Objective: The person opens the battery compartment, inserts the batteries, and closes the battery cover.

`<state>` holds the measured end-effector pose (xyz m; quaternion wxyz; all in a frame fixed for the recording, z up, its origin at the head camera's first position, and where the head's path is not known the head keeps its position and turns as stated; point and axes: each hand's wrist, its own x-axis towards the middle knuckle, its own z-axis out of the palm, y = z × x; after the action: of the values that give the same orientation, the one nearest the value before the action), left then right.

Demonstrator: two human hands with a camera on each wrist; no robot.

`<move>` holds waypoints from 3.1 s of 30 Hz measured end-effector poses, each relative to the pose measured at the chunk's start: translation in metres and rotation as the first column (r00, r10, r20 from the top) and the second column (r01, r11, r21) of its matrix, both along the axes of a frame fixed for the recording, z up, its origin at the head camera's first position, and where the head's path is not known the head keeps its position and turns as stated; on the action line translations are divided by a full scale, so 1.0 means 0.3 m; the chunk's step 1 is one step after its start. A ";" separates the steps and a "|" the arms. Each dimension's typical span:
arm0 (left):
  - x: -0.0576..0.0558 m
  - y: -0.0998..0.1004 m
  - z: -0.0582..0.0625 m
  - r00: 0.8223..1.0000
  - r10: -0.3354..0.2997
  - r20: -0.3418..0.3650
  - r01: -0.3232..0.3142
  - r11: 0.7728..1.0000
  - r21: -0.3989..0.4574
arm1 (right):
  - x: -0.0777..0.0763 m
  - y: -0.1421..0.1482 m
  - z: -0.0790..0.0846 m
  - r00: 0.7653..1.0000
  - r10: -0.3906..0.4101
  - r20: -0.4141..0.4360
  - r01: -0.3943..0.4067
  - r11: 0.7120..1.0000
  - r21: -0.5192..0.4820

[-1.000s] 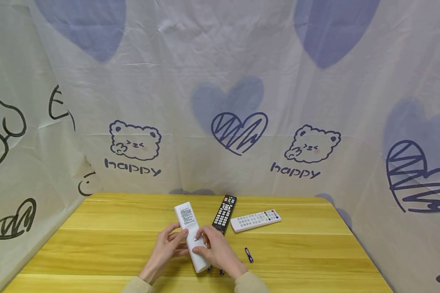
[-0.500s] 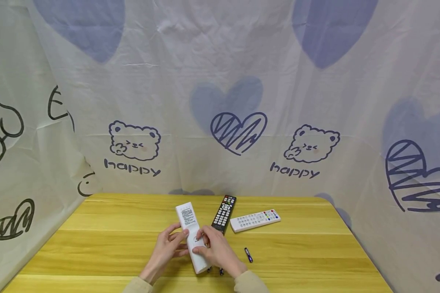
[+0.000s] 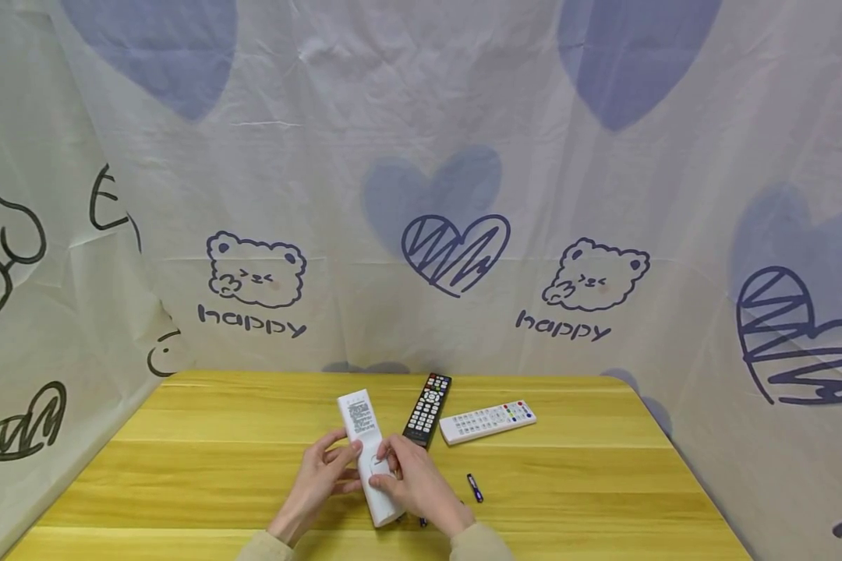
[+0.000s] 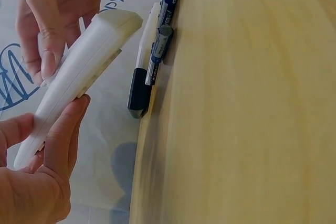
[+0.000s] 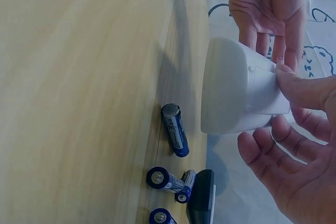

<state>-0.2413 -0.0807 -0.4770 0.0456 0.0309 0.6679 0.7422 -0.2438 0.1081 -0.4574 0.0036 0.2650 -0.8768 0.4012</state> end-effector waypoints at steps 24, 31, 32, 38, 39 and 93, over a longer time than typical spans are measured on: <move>-0.006 -0.014 -0.010 0.998 0.064 0.015 -0.064 0.998 -0.002 | 0.050 -0.024 -0.020 0.966 -0.137 -0.218 0.127 0.990 -0.061; -0.007 -0.014 -0.012 0.997 0.073 0.020 -0.073 0.997 0.026 | 0.049 -0.009 -0.031 0.979 -0.168 -0.112 0.145 0.971 -0.189; -0.008 -0.015 -0.013 0.997 0.074 0.021 -0.074 0.997 0.030 | 0.049 -0.004 -0.031 0.980 -0.173 -0.099 0.149 0.967 -0.206; -0.007 -0.015 -0.014 0.996 0.082 0.025 -0.083 0.996 0.042 | 0.048 0.026 -0.032 0.974 -0.209 -0.084 0.180 0.946 -0.270; -0.007 -0.014 -0.015 0.996 0.082 0.025 -0.083 0.996 0.041 | 0.048 0.032 -0.031 0.972 -0.220 -0.079 0.192 0.943 -0.273; -0.011 -0.038 -0.016 0.995 0.095 0.021 -0.095 0.995 0.016 | 0.013 0.398 -0.034 0.844 -0.511 -0.160 0.536 0.815 0.220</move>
<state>-0.2446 -0.0921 -0.4817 0.0167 -0.0080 0.6617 0.7496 -0.2400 0.2274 -0.4675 0.1204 0.0301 -0.9589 0.2552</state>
